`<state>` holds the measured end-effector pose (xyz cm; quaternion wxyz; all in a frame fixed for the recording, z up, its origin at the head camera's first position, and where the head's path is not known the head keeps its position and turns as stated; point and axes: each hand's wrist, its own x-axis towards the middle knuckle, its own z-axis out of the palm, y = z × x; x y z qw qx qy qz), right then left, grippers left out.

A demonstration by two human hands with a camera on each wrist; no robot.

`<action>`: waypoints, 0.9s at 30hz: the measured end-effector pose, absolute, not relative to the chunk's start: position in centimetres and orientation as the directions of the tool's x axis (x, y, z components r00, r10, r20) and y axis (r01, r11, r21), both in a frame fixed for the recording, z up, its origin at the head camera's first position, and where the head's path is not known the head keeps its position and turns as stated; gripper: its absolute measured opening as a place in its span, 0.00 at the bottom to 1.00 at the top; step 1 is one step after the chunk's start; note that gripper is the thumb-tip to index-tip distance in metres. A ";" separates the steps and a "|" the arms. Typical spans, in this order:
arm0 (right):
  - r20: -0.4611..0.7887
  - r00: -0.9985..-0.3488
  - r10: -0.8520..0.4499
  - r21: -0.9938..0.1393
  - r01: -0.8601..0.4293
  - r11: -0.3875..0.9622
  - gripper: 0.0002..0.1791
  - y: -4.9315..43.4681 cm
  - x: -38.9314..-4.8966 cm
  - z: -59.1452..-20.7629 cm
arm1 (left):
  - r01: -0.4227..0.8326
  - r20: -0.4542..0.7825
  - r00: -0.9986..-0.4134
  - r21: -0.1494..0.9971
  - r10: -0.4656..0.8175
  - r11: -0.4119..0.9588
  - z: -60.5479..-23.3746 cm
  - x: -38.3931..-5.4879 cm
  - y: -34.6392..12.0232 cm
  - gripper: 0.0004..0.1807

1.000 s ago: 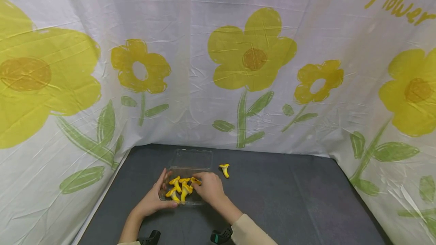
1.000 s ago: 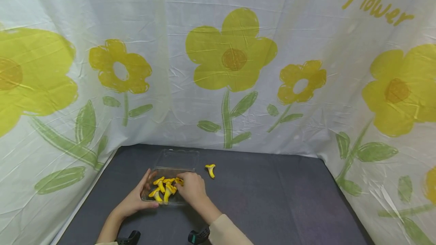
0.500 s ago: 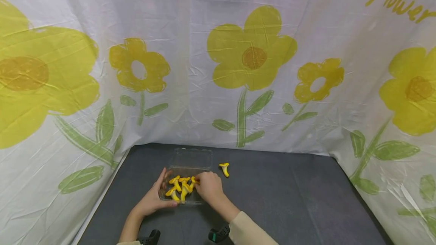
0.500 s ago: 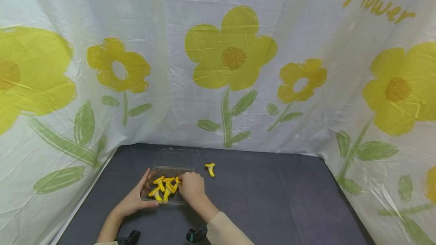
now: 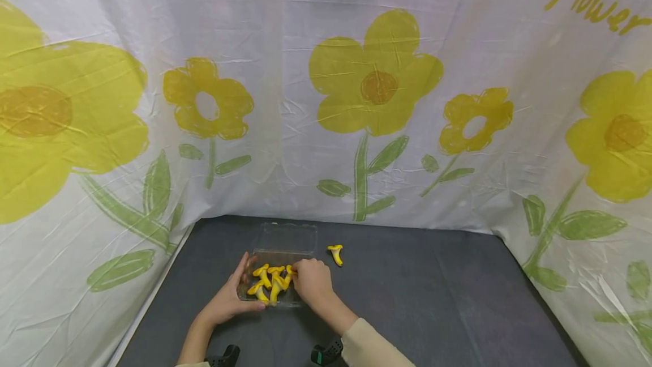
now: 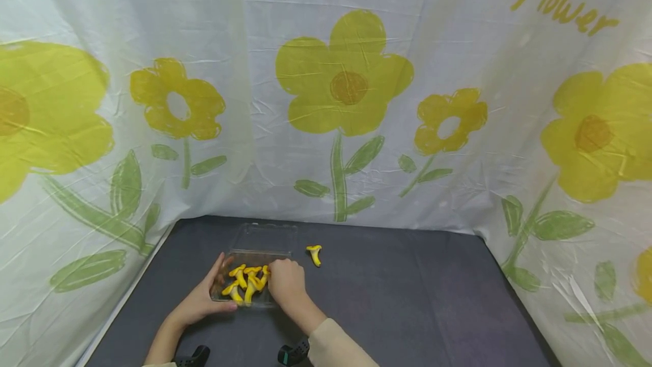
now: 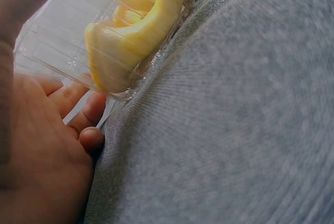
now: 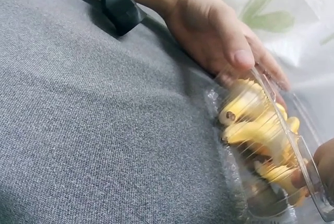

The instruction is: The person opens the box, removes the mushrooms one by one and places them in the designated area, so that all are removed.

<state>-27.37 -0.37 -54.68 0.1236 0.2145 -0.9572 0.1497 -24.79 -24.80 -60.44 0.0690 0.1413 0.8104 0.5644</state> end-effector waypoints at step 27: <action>0.392 -0.872 -0.293 -0.484 -0.466 0.741 0.08 2.3 -27.8 -54.8 | 0.149 0.044 -0.955 0.925 0.293 0.348 -60.6 -24.9 -24.7 0.74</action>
